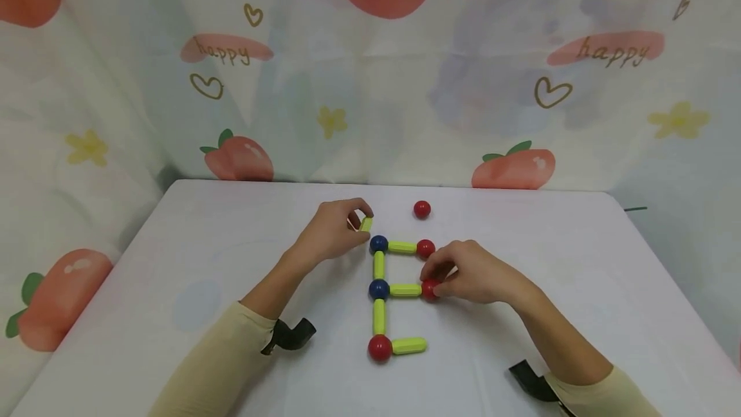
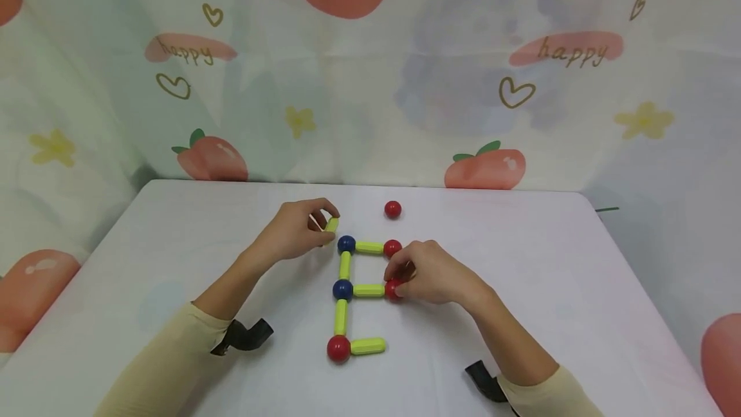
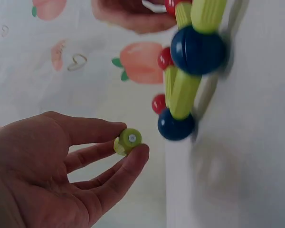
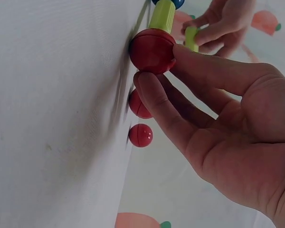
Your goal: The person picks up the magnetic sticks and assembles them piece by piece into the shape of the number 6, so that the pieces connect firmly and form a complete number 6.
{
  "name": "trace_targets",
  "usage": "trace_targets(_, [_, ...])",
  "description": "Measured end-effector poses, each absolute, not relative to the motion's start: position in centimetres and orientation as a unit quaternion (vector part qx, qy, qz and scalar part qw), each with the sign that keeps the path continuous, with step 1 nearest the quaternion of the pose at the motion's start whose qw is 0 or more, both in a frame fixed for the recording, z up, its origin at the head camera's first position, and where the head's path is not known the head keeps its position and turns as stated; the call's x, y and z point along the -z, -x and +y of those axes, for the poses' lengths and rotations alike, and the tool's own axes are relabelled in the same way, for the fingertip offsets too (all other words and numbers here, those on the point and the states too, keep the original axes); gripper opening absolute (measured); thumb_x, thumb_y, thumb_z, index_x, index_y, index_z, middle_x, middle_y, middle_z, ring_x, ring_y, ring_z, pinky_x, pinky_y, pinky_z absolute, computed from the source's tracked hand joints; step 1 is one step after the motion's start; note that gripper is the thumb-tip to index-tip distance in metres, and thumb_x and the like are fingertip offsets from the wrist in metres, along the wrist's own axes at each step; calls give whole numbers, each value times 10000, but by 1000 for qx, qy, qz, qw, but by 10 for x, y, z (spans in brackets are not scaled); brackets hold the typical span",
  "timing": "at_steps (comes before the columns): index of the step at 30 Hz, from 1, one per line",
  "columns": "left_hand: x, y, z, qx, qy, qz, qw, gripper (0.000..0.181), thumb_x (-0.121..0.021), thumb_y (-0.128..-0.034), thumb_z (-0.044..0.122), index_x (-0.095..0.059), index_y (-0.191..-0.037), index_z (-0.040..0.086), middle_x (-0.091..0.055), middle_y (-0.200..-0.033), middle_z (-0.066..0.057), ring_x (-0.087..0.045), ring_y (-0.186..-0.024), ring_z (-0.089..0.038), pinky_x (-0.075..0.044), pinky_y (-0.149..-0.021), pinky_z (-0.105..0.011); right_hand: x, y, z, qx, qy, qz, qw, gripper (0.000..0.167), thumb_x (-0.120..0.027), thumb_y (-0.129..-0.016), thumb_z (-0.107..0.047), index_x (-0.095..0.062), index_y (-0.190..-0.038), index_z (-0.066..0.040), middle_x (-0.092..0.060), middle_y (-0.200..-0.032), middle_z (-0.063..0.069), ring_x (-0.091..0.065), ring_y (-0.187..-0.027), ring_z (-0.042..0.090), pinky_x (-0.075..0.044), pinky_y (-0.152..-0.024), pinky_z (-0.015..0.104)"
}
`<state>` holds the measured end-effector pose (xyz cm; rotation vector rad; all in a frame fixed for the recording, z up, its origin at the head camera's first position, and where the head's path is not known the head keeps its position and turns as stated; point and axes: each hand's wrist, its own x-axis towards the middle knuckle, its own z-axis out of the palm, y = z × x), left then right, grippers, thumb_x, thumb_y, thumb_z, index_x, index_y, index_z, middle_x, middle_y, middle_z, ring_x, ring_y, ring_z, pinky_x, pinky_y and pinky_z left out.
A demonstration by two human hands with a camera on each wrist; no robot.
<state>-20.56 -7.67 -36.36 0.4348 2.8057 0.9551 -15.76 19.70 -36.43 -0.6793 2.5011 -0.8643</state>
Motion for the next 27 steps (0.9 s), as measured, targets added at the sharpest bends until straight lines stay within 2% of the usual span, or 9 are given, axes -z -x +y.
trace_targets(7, [363, 163, -60, -419, -140, 884, 154, 298, -815, -894, 161, -690, -1165, 161, -669, -912, -30, -702, -677, -137, -555, -644, -285, 368, 163, 204, 315, 258, 890, 203, 204, -794, -885, -74, -795, -1076, -145, -745, -952, -64, -676, -897, 116, -602, -831, 272])
trace_targets(17, [376, 123, -32, -487, -133, 824, 256, 257, -839, -859, 125, -647, -1027, 158, -712, -814, -17, -743, -655, -158, -577, -667, -293, 371, 167, 209, 332, 263, 880, 214, 202, -790, -888, -80, -793, -1074, -159, -749, -938, -62, -689, -899, 129, -573, -820, 209])
trace_targets(21, [380, 115, -21, -485, -128, 823, 267, 239, -832, -862, 107, -631, -984, 151, -708, -774, 2, -731, -628, -140, -580, -654, -271, 372, 167, 210, 333, 266, 879, 213, 205, -785, -885, -59, -793, -1061, -164, -749, -923, -61, -689, -888, 139, -580, -792, 242])
trace_targets(27, [387, 109, -11, -473, -142, 832, 254, 246, -823, -858, 104, -615, -982, 143, -692, -723, 24, -698, -588, -107, -528, -637, -245, 373, 167, 210, 337, 274, 875, 213, 205, -790, -880, -53, -796, -1042, -178, -758, -906, -54, -698, -877, 139, -579, -767, 265])
